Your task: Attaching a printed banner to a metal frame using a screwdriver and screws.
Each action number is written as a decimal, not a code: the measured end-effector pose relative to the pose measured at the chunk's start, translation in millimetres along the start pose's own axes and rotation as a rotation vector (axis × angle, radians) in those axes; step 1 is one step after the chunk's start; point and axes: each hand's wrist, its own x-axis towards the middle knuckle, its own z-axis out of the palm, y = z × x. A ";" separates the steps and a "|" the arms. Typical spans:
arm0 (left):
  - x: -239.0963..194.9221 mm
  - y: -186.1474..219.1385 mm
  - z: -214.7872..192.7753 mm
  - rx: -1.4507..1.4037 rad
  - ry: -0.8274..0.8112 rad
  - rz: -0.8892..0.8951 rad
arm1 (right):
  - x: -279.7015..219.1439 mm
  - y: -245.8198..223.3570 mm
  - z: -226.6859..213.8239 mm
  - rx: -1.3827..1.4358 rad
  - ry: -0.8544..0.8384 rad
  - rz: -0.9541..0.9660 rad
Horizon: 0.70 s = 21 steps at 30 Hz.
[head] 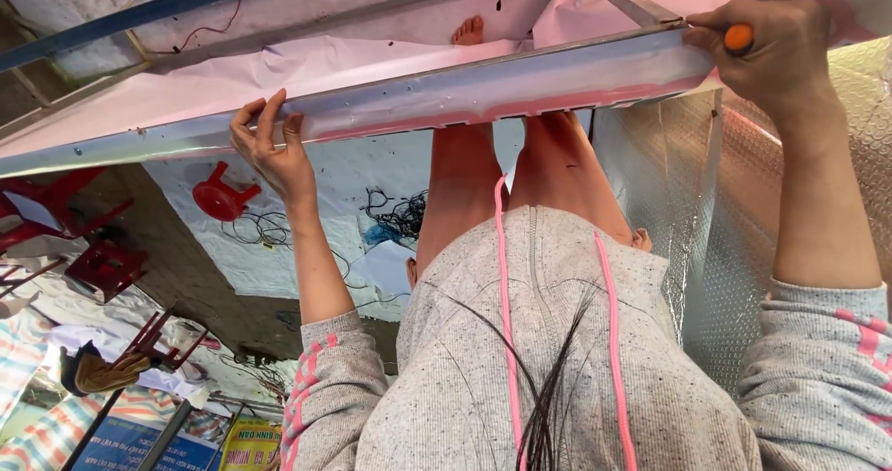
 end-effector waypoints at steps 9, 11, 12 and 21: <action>0.0 -6.0 5.1 -0.075 0.019 -0.023 | 8.1 5.1 3.2 0.101 -0.011 0.001; 0.4 -8.0 5.5 -0.077 0.023 -0.015 | 8.7 4.6 3.7 0.156 -0.018 0.015; 0.4 -8.9 6.6 -0.080 0.027 -0.007 | 8.8 4.9 3.6 0.209 -0.026 0.030; -5.8 -36.1 7.8 -0.623 0.135 -0.326 | 15.3 0.1 4.1 0.267 -0.070 0.128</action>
